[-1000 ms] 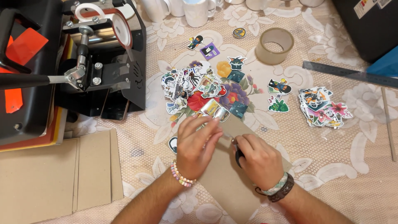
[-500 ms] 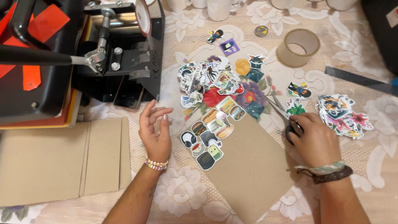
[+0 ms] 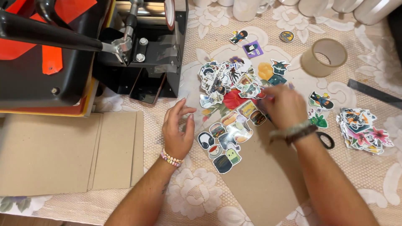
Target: Sorting through a pile of stickers, trimming them with scissors, and peeling off the adhesive backing.
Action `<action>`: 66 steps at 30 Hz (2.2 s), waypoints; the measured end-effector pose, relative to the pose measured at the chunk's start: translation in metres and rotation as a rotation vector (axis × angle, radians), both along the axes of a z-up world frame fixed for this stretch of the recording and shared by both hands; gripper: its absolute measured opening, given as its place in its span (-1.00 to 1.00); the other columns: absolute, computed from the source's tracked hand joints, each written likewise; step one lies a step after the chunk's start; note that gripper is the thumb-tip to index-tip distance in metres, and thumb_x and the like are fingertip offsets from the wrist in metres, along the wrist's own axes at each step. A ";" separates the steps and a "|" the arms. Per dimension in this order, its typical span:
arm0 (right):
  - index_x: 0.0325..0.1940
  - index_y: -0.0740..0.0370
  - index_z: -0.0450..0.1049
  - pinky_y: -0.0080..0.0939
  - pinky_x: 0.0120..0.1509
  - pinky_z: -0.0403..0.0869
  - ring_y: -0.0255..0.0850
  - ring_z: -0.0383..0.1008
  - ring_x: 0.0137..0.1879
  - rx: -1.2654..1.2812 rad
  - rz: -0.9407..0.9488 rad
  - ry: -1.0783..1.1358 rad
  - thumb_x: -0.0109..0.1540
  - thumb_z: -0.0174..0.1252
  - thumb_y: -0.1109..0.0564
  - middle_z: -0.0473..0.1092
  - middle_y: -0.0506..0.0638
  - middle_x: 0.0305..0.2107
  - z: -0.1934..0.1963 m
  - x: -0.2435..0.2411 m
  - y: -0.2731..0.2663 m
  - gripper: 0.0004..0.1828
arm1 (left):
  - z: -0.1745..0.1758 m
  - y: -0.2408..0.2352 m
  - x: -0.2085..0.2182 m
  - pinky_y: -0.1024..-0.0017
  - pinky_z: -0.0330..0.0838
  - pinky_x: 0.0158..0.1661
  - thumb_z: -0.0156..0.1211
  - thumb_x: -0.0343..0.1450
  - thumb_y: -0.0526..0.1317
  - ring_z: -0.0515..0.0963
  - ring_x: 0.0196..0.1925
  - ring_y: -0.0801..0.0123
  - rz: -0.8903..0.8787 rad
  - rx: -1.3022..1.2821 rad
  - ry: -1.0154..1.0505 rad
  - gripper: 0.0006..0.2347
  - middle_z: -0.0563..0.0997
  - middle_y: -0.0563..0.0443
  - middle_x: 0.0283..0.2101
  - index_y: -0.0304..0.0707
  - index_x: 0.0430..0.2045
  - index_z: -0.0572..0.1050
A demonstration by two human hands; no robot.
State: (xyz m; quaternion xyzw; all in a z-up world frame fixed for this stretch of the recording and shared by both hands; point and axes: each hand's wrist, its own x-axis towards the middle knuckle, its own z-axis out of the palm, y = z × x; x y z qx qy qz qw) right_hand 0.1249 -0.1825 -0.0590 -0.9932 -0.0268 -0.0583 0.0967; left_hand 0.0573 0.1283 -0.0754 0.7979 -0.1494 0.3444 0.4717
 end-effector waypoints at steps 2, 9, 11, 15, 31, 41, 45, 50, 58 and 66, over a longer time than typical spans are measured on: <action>-0.04 -0.23 0.61 0.02 0.10 0.51 0.01 0.57 -0.01 -0.023 -0.037 0.026 0.14 0.33 -0.15 0.52 -0.10 -0.19 -0.004 0.023 -0.014 -0.69 | 0.003 0.001 0.000 0.18 0.43 0.06 0.14 0.40 -0.46 0.59 -0.06 0.06 0.001 -0.007 0.009 -0.64 0.69 -0.08 -0.23 -0.48 0.11 0.38; -0.03 0.03 0.59 0.15 0.28 0.36 0.20 0.47 0.13 0.208 -0.005 0.246 -0.03 0.46 -0.17 0.46 0.10 -0.13 0.015 0.040 0.002 -0.45 | 0.002 0.000 -0.001 0.17 0.43 0.06 0.14 0.39 -0.46 0.58 -0.05 0.05 -0.017 0.005 0.059 -0.63 0.69 -0.08 -0.24 -0.47 0.13 0.38; -0.09 -0.02 0.60 0.09 0.25 0.39 0.12 0.50 0.11 0.240 -0.026 0.284 -0.05 0.48 -0.21 0.50 0.02 -0.16 -0.002 0.053 -0.009 -0.48 | 0.001 -0.001 -0.001 0.17 0.43 0.05 0.14 0.40 -0.46 0.58 -0.05 0.05 -0.016 0.003 0.057 -0.63 0.69 -0.08 -0.24 -0.46 0.13 0.38; -0.21 0.05 0.60 -0.23 -0.04 0.47 -0.22 0.59 -0.30 0.522 -0.078 0.327 0.02 0.45 0.02 0.56 -0.12 -0.43 -0.024 0.073 -0.026 -0.71 | 0.003 0.000 -0.001 0.15 0.43 0.05 0.13 0.41 -0.45 0.58 -0.06 0.05 -0.018 0.004 0.060 -0.64 0.69 -0.07 -0.25 -0.45 0.13 0.38; -0.12 -0.02 0.63 0.02 0.09 0.43 -0.06 0.51 -0.02 0.243 0.167 -0.064 0.12 0.45 -0.05 0.52 -0.10 -0.26 0.030 0.064 0.038 -0.71 | 0.003 -0.002 -0.003 0.15 0.42 0.05 0.14 0.40 -0.47 0.58 -0.05 0.03 -0.017 0.022 0.071 -0.62 0.69 -0.09 -0.24 -0.47 0.14 0.36; -0.21 -0.14 0.60 -0.14 0.12 0.46 -0.26 0.58 -0.03 0.177 0.187 0.371 -0.12 0.54 -0.18 0.57 -0.31 -0.34 0.015 0.118 0.028 -0.55 | 0.000 -0.001 -0.001 0.13 0.40 0.07 0.13 0.40 -0.45 0.57 -0.03 0.02 -0.033 0.026 0.072 -0.61 0.68 -0.09 -0.22 -0.45 0.16 0.34; -0.25 -0.15 0.60 -0.16 0.12 0.46 -0.26 0.59 -0.04 0.150 0.214 0.430 -0.10 0.52 -0.18 0.57 -0.33 -0.39 -0.004 0.133 0.026 -0.60 | 0.000 0.000 -0.001 0.11 0.39 0.08 0.12 0.41 -0.44 0.57 -0.01 0.00 -0.039 0.034 0.076 -0.60 0.67 -0.10 -0.21 -0.44 0.18 0.33; -0.05 0.17 0.57 -0.28 -0.05 0.52 -0.22 0.55 -0.15 0.486 0.275 0.627 0.15 0.35 0.05 0.58 -0.03 -0.31 0.008 0.132 0.023 -0.68 | 0.003 0.000 -0.002 0.13 0.37 0.09 0.12 0.42 -0.43 0.55 -0.01 0.03 -0.042 0.033 0.084 -0.61 0.67 -0.07 -0.21 -0.42 0.18 0.33; -0.02 0.25 0.55 -0.33 -0.16 0.56 -0.25 0.55 -0.24 0.706 0.213 0.412 0.27 0.25 0.20 0.57 0.05 -0.33 -0.004 0.119 0.005 -0.80 | 0.001 0.000 -0.001 0.12 0.37 0.09 0.11 0.41 -0.45 0.56 0.00 0.02 -0.038 0.036 0.094 -0.60 0.67 -0.07 -0.20 -0.43 0.18 0.32; -0.01 0.28 0.47 -0.37 -0.13 0.63 -0.29 0.54 -0.20 1.123 0.111 0.017 0.22 0.38 0.27 0.52 0.06 -0.25 0.005 0.062 -0.009 -0.70 | 0.003 0.001 -0.001 0.16 0.38 0.10 0.09 0.41 -0.46 0.57 -0.01 0.03 -0.031 0.044 0.075 -0.60 0.68 -0.09 -0.20 -0.46 0.18 0.32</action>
